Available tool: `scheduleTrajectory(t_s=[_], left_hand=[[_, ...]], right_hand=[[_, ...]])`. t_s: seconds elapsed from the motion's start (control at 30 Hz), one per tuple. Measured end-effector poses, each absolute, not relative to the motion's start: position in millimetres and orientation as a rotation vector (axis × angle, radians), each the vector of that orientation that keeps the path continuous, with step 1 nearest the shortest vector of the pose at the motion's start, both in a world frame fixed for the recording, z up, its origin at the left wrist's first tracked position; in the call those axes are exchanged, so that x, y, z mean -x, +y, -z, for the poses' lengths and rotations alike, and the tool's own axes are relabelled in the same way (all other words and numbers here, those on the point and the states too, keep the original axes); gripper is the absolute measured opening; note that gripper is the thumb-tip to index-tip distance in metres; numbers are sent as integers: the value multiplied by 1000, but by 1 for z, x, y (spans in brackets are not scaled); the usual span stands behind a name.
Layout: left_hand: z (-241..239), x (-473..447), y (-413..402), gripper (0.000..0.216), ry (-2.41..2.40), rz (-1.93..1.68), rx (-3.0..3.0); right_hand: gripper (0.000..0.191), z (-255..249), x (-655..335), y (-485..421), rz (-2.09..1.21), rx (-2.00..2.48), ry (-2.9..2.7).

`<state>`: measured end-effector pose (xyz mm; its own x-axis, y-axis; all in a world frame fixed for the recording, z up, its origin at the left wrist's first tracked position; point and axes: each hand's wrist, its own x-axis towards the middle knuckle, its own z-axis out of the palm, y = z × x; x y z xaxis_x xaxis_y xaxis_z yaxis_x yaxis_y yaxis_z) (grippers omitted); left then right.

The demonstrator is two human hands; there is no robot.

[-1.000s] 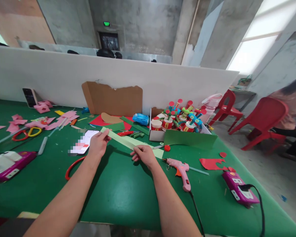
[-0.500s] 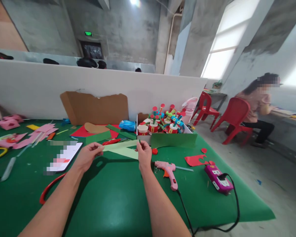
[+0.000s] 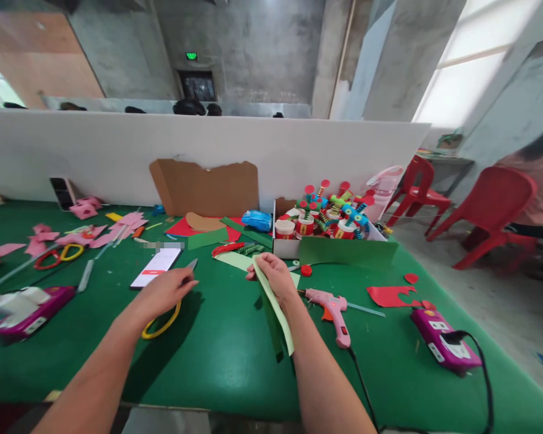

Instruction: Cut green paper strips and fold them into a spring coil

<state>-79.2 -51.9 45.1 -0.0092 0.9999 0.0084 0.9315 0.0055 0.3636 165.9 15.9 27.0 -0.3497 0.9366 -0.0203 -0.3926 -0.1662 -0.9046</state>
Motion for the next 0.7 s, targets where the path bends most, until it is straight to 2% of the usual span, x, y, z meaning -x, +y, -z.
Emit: scheduleTrajectory(t_s=[0.1, 0.27, 0.4, 0.57, 0.7], left_hand=[[-35, 105, -78, 12, 2388, 2, -1854], [-25, 105, -94, 30, 2424, 65, -1772], [-28, 109, -99, 41, 2383, -130, -1679], [-35, 110, -122, 51, 1966, -776, -1621], [-49, 92, -135, 37, 1794, -597, -1806]], right_hand=[[40, -29, -157, 5, -1761, 817, -1290], [39, -20, -146, -2, -1718, 887, -1467], [39, -12, -143, 0, -1670, 904, -1489], [38, -13, -143, 0, -1640, 912, -1499], [39, -18, -143, -3, -1658, 903, -1465]])
